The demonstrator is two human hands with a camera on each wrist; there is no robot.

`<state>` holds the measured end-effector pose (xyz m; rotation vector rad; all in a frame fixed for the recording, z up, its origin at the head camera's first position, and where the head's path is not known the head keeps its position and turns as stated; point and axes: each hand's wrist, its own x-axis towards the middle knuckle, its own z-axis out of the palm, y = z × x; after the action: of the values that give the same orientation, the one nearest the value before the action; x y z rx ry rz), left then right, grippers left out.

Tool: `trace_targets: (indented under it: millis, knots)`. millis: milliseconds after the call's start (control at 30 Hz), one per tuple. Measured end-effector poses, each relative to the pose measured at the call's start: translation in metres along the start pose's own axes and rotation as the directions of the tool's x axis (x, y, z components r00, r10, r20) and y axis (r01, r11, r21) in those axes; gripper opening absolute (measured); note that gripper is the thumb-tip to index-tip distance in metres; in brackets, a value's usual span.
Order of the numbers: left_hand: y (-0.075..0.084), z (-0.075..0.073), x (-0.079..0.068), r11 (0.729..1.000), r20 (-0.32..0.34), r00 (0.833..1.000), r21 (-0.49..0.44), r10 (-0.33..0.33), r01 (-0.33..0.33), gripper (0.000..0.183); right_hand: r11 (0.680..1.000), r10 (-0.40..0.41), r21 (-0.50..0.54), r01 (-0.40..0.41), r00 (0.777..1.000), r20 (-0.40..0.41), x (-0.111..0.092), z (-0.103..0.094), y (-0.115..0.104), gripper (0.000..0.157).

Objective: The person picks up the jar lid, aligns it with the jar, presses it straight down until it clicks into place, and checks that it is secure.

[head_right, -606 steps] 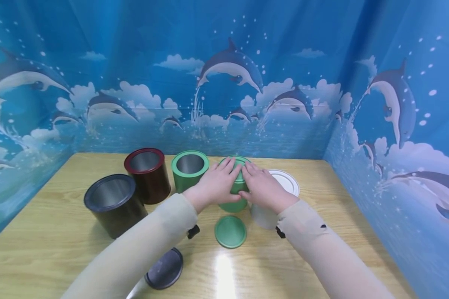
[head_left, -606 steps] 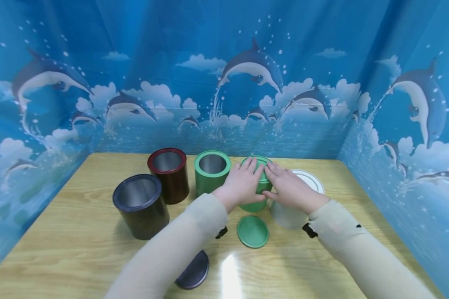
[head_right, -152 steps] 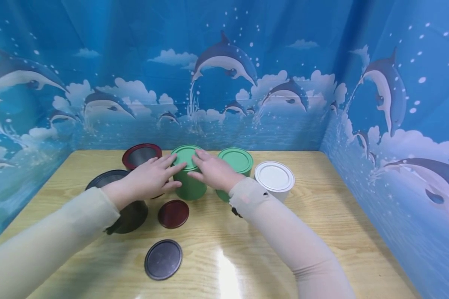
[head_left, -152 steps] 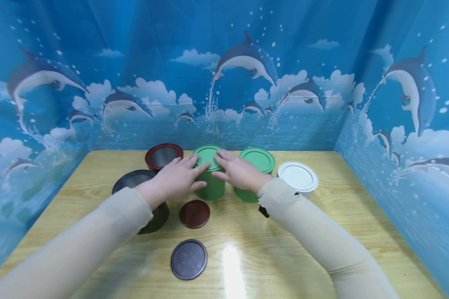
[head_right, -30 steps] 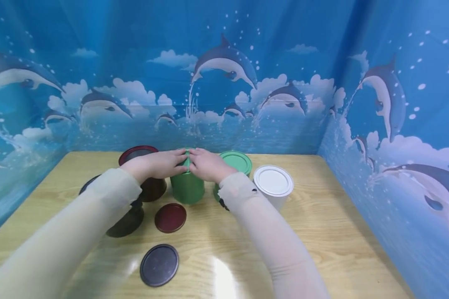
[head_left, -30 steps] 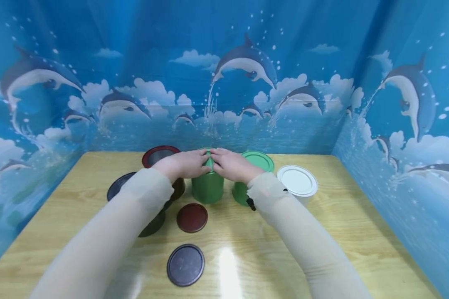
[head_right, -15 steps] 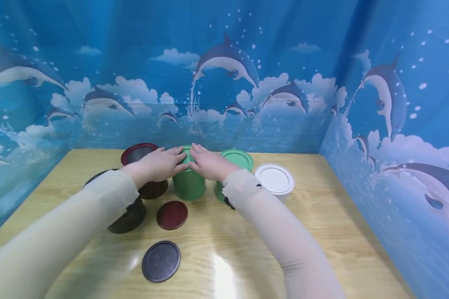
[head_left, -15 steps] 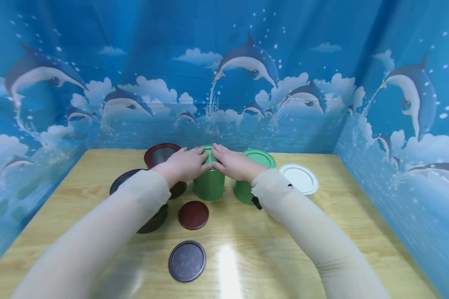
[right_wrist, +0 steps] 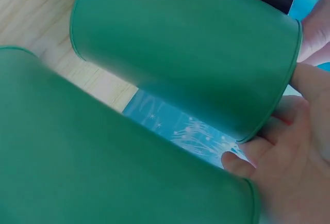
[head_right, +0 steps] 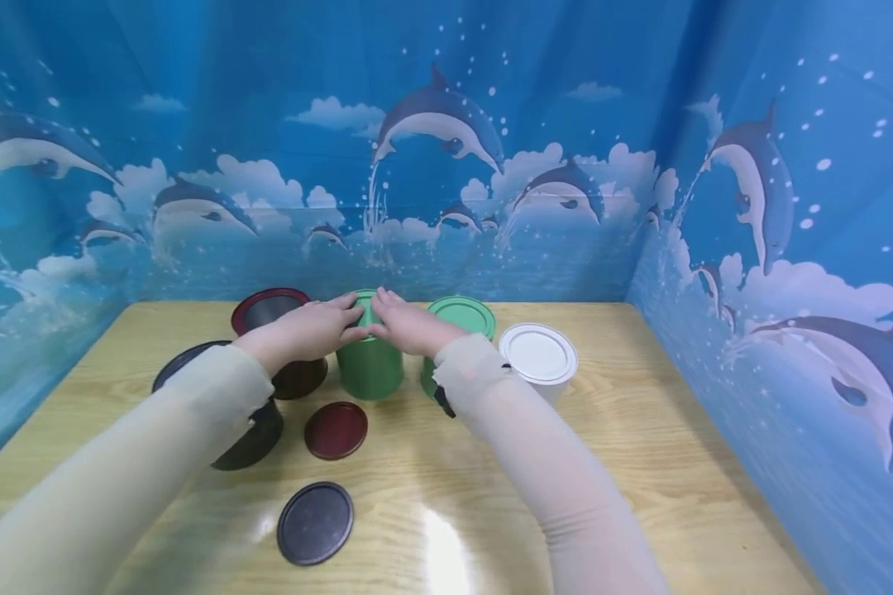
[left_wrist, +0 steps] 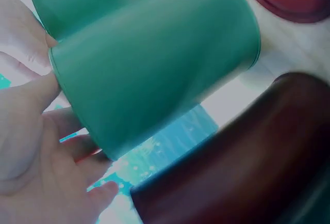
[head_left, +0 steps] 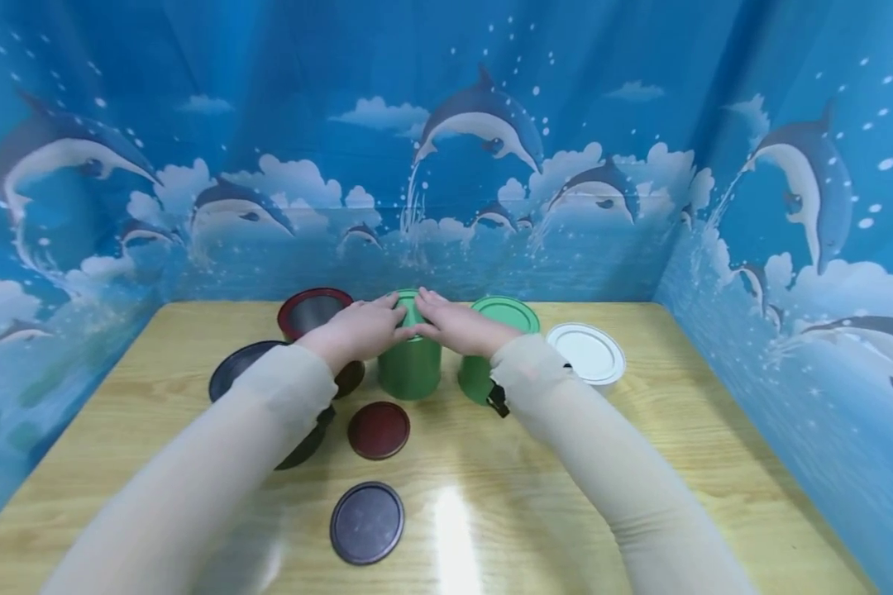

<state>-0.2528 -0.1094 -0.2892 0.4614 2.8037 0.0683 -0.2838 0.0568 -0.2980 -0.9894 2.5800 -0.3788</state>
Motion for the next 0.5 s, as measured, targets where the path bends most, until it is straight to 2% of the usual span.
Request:
trace_targets:
  millis: [233,333,500]
  knots:
    - [-0.005,0.007,0.01,0.998,-0.049,0.997,-0.035,0.056,-0.058,0.065,0.998,-0.019,-0.067,0.018,1.0,-0.004,0.0,0.004,0.008,0.058]
    - [-0.006,0.005,0.011,0.996,-0.039,0.997,-0.057,0.071,-0.073,0.066,0.993,-0.039,-0.116,0.038,0.999,-0.003,-0.001,0.005,0.011,0.057]
    - [-0.007,-0.001,0.008,0.995,-0.005,0.999,-0.081,0.053,-0.053,0.069,0.982,-0.046,-0.185,0.043,0.999,-0.016,-0.002,0.005,0.008,0.056]
